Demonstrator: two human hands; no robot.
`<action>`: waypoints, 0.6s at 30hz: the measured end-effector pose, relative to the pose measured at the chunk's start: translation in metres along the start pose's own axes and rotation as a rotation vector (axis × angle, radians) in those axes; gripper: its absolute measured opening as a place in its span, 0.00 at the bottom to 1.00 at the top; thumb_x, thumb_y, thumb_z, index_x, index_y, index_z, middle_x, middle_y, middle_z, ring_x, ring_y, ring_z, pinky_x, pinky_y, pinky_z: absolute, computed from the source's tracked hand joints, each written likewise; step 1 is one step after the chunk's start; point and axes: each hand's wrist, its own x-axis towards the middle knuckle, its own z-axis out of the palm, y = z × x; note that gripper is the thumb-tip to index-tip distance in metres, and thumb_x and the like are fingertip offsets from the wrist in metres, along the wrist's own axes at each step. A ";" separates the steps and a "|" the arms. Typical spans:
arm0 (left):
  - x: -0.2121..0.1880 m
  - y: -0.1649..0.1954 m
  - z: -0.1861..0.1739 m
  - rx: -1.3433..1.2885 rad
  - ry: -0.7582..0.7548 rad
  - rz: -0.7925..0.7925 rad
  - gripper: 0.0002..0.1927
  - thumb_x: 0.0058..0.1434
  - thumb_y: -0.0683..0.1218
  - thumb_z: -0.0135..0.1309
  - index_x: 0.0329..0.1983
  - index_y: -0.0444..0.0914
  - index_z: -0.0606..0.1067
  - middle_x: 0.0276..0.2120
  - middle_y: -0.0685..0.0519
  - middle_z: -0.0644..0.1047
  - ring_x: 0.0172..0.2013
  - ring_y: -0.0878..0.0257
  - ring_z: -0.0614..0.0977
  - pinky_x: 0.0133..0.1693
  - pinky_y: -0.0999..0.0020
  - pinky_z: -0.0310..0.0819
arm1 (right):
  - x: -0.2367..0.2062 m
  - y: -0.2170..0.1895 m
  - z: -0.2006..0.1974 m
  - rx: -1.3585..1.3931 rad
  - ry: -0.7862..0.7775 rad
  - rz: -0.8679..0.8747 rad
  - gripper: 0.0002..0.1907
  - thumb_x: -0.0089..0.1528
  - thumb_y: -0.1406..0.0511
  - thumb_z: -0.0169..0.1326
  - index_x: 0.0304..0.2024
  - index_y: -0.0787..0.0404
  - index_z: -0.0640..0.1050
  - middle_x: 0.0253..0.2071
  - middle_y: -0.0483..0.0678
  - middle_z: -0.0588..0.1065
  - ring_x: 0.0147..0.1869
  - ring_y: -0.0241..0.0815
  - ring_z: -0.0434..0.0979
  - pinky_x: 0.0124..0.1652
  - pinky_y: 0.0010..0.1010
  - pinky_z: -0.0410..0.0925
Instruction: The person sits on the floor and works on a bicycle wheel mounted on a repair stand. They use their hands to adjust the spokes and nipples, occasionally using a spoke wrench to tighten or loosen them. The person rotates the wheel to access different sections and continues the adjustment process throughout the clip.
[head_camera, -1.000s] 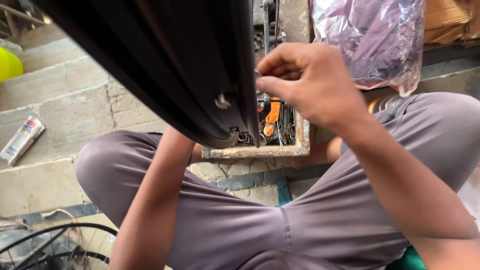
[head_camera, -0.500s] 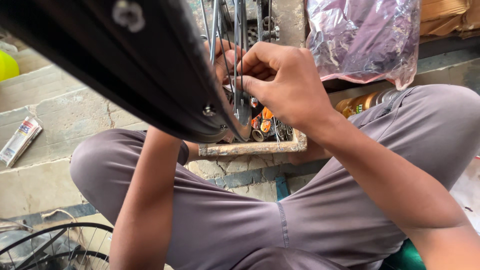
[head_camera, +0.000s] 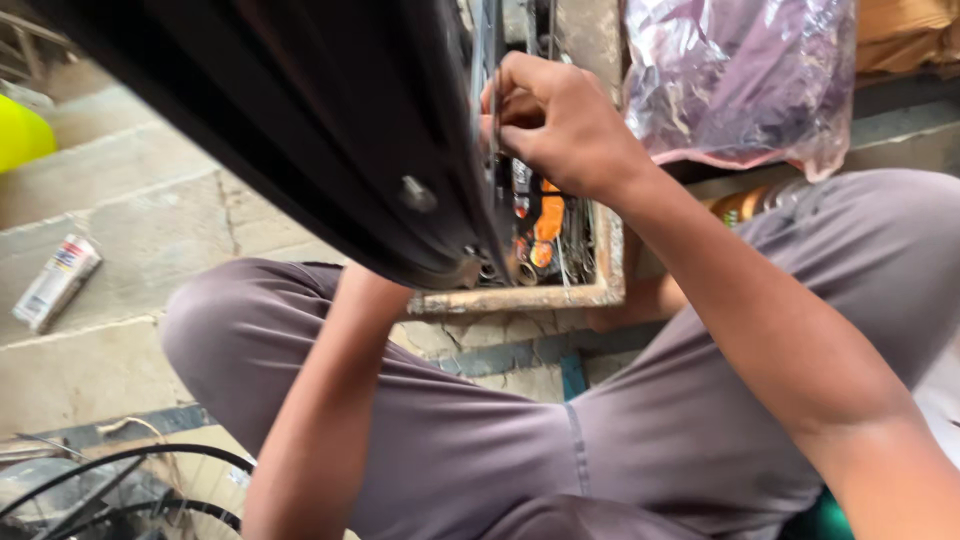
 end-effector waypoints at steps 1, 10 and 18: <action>-0.006 -0.006 -0.003 -0.030 0.009 0.000 0.11 0.73 0.49 0.54 0.46 0.36 0.79 0.27 0.59 0.76 0.26 0.72 0.76 0.28 0.75 0.70 | -0.001 0.001 0.001 -0.030 0.036 -0.040 0.08 0.63 0.72 0.61 0.44 0.65 0.77 0.38 0.48 0.83 0.47 0.34 0.86 0.46 0.26 0.75; -0.006 -0.019 -0.017 -0.110 0.175 -0.107 0.12 0.73 0.49 0.55 0.46 0.35 0.79 0.28 0.58 0.76 0.27 0.72 0.77 0.29 0.75 0.72 | -0.006 -0.024 -0.010 -0.244 0.015 0.179 0.10 0.61 0.67 0.65 0.37 0.69 0.80 0.27 0.53 0.79 0.32 0.36 0.79 0.34 0.30 0.71; 0.011 -0.015 -0.065 -0.163 0.187 -0.156 0.12 0.72 0.49 0.55 0.47 0.35 0.79 0.29 0.58 0.77 0.28 0.72 0.77 0.30 0.75 0.73 | -0.010 -0.024 -0.027 0.207 -0.226 0.122 0.09 0.60 0.73 0.60 0.44 0.66 0.81 0.39 0.46 0.83 0.43 0.32 0.84 0.47 0.24 0.77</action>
